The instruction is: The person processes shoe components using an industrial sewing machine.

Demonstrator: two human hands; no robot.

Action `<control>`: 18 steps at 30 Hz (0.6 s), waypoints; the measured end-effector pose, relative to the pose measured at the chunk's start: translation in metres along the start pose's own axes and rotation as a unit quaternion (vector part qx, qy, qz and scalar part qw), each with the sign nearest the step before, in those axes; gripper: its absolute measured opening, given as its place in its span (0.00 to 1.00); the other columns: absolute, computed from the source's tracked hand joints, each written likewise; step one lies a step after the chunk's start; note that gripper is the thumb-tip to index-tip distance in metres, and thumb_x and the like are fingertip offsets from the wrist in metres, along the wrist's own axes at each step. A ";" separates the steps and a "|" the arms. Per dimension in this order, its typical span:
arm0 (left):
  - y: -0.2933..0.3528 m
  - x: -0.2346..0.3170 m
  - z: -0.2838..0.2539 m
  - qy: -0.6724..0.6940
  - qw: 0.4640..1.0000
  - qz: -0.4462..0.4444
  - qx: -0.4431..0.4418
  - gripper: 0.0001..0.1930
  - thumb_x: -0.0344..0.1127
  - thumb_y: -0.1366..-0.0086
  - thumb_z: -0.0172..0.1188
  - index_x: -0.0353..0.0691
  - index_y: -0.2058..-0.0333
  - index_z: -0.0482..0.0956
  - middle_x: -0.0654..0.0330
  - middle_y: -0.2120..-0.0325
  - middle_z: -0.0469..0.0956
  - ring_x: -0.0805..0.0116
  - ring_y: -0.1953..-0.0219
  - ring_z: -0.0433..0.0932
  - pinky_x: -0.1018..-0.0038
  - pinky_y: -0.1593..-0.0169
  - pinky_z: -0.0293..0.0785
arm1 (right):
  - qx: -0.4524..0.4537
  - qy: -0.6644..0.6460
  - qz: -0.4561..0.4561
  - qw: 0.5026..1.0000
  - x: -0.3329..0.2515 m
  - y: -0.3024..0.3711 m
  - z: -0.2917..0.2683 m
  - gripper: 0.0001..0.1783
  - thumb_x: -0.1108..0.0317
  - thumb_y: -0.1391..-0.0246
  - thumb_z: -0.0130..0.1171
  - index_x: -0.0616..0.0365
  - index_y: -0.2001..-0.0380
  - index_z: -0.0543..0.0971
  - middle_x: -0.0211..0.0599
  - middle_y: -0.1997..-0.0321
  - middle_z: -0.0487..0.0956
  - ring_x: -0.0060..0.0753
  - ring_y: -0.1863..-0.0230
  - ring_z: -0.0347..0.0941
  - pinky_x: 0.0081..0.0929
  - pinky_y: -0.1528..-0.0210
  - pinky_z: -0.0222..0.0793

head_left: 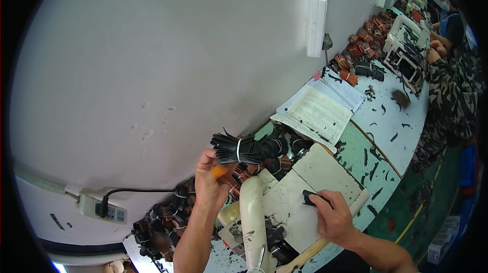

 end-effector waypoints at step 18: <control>-0.012 -0.011 -0.014 0.038 0.999 -0.017 0.029 0.06 0.22 0.37 0.52 0.40 0.64 0.73 0.60 0.64 0.78 0.66 0.59 0.79 0.65 0.49 0.79 | 0.004 0.002 0.003 1.000 -0.001 -0.001 -0.001 0.26 0.87 0.66 0.56 0.63 0.56 0.76 0.46 0.60 0.74 0.46 0.63 0.71 0.31 0.62 0.71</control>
Point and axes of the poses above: each hand's wrist, its own y-axis away from the middle knuckle, its own z-axis out of the palm, x = y × z, the point moved 4 cm from there along -y, towards the middle knuckle
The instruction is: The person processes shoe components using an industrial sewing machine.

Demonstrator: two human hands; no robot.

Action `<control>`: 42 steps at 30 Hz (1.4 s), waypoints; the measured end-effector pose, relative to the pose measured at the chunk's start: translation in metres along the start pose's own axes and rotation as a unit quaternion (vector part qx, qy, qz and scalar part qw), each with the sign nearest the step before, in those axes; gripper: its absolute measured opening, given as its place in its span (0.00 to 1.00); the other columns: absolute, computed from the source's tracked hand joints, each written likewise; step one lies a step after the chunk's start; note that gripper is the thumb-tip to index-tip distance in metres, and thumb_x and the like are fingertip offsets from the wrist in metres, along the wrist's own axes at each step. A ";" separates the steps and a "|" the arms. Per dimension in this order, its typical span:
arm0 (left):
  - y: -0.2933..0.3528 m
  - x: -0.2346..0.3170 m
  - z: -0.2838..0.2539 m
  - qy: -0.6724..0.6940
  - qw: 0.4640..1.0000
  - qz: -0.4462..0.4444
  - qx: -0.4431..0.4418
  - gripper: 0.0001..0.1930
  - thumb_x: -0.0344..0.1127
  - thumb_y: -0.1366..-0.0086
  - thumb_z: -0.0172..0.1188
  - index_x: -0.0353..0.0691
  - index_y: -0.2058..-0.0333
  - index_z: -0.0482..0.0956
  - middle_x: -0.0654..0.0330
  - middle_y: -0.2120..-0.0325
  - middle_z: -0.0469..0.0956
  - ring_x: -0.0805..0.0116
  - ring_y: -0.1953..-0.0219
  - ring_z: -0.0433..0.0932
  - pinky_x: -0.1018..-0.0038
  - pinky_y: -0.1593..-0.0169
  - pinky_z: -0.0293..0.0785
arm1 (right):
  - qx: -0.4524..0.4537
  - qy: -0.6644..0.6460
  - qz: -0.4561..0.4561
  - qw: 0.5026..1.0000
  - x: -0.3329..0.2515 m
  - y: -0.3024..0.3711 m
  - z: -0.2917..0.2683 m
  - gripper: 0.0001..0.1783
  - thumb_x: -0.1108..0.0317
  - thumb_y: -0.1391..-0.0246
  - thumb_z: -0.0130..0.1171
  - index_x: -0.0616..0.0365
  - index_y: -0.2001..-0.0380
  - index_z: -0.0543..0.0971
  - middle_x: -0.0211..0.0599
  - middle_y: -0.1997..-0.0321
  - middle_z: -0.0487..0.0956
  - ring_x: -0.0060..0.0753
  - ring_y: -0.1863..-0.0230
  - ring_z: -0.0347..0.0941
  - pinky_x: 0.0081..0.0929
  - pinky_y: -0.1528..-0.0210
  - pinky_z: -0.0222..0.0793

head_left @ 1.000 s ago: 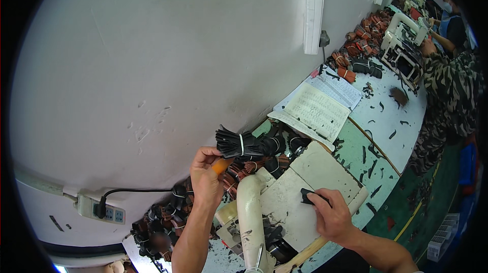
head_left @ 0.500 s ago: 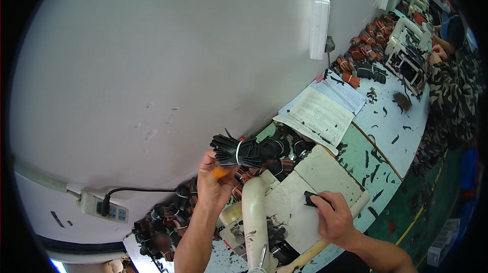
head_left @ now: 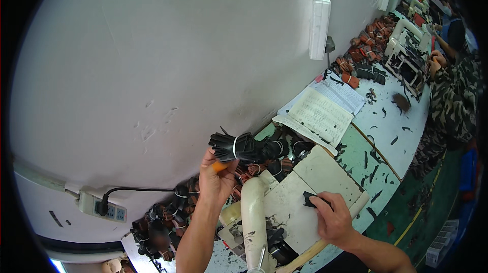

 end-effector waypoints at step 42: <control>-0.126 -0.115 0.067 -0.827 0.532 0.003 -0.183 0.30 0.45 0.41 0.59 0.48 0.40 0.63 0.49 0.53 0.77 0.46 0.51 0.75 0.59 0.49 0.72 | -0.005 0.000 0.016 1.000 0.005 0.001 -0.002 0.28 0.87 0.70 0.61 0.61 0.57 0.77 0.44 0.59 0.74 0.40 0.64 0.73 0.25 0.65 0.73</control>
Point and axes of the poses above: each hand's wrist, its own y-axis away from the middle knuckle, its own z-axis out of the palm, x = y × z, the point moved 4 cm from there along -y, towards the middle knuckle
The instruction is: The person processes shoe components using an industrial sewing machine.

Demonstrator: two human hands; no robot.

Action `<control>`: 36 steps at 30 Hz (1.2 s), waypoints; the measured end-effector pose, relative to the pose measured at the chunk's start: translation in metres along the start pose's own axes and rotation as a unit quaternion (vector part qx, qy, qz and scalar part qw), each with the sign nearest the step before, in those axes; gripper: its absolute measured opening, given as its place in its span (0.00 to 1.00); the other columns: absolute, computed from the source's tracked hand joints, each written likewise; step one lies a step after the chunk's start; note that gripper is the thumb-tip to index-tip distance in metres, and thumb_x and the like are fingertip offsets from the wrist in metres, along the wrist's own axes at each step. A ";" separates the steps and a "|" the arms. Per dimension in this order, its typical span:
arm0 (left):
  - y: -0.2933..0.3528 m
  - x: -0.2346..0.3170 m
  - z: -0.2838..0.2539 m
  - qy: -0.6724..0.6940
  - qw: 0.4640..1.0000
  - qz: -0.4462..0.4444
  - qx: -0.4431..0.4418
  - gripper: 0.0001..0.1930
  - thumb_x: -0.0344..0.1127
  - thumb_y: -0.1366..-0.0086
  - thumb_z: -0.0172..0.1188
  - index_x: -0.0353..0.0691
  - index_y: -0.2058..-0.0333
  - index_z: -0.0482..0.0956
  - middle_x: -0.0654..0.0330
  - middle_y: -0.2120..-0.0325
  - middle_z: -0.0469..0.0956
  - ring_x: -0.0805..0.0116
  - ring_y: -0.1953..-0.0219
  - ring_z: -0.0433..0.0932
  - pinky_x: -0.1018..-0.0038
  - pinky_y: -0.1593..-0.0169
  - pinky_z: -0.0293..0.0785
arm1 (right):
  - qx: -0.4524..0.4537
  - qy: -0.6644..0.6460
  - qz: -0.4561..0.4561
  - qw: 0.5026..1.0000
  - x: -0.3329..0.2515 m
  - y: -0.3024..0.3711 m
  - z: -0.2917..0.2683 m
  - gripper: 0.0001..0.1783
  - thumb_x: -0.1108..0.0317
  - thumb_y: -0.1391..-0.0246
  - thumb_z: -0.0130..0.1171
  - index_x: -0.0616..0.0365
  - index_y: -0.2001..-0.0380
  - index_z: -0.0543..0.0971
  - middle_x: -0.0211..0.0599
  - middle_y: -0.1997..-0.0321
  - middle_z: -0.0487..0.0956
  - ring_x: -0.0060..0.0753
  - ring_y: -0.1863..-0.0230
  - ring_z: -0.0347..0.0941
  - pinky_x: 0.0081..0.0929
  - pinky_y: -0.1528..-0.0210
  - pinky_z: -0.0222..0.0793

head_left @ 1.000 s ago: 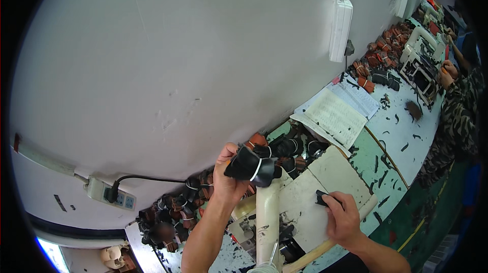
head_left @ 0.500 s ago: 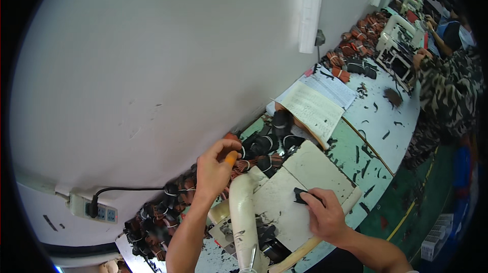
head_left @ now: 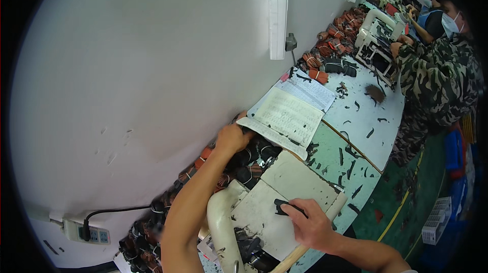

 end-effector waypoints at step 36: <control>0.359 -0.037 -0.106 0.920 0.387 0.019 0.066 0.31 0.60 0.34 0.44 0.31 0.60 0.75 0.48 0.72 0.77 0.57 0.76 0.76 0.73 0.78 0.70 | 0.048 -0.019 -0.023 0.998 -0.009 0.004 0.005 0.19 0.85 0.55 0.53 0.62 0.56 0.74 0.49 0.58 0.71 0.51 0.59 0.71 0.38 0.56 0.69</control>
Point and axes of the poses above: each hand's wrist, its own y-axis away from the middle knuckle, its own z-axis out of the palm, x = y × z, the point moved 4 cm from there along -y, towards the middle knuckle
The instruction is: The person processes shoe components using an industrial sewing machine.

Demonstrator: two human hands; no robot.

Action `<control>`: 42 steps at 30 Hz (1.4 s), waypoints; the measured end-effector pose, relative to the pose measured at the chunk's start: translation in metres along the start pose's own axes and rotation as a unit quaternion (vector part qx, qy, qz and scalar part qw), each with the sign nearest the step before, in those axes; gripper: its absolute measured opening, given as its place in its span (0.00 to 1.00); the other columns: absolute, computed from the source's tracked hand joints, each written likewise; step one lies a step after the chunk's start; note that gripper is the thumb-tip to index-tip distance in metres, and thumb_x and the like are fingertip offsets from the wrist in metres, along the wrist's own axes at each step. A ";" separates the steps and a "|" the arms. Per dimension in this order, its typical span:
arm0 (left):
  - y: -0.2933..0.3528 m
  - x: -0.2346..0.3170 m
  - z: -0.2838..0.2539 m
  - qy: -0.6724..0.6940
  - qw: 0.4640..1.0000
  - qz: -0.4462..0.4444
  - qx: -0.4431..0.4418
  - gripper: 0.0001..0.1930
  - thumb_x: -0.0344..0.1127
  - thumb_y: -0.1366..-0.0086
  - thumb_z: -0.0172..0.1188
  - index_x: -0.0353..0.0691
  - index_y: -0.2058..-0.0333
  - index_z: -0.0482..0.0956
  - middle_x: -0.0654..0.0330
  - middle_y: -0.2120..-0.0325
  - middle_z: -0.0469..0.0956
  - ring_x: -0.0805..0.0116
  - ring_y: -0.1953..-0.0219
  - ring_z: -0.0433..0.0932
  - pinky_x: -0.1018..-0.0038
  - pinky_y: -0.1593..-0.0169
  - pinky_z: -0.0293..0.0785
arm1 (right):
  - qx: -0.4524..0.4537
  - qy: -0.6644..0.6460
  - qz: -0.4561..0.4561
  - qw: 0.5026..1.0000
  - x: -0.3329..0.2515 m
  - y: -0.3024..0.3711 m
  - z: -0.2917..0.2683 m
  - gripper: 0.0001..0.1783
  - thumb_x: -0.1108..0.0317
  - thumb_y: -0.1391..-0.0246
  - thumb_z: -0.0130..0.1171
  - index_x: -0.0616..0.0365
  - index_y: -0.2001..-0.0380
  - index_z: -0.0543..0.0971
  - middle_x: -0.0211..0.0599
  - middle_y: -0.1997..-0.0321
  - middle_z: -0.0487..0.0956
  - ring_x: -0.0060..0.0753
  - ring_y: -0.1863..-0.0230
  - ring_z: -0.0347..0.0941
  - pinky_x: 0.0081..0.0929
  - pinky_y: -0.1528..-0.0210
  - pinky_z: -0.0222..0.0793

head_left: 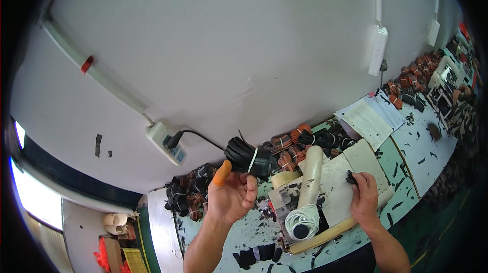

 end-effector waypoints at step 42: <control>0.042 -0.004 -0.040 -0.011 0.995 -0.039 0.097 0.38 0.63 0.33 0.38 0.32 0.84 0.72 0.54 0.89 0.69 0.68 0.89 0.67 0.80 0.90 0.58 | -0.017 0.023 -0.003 1.000 0.004 0.003 0.005 0.20 0.84 0.53 0.51 0.62 0.54 0.73 0.52 0.56 0.71 0.56 0.55 0.69 0.41 0.51 0.66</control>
Point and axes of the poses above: each hand's wrist, its own y-axis away from the middle knuckle, its own z-axis out of the palm, x = y × z, the point moved 4 cm from there along -y, towards the middle knuckle
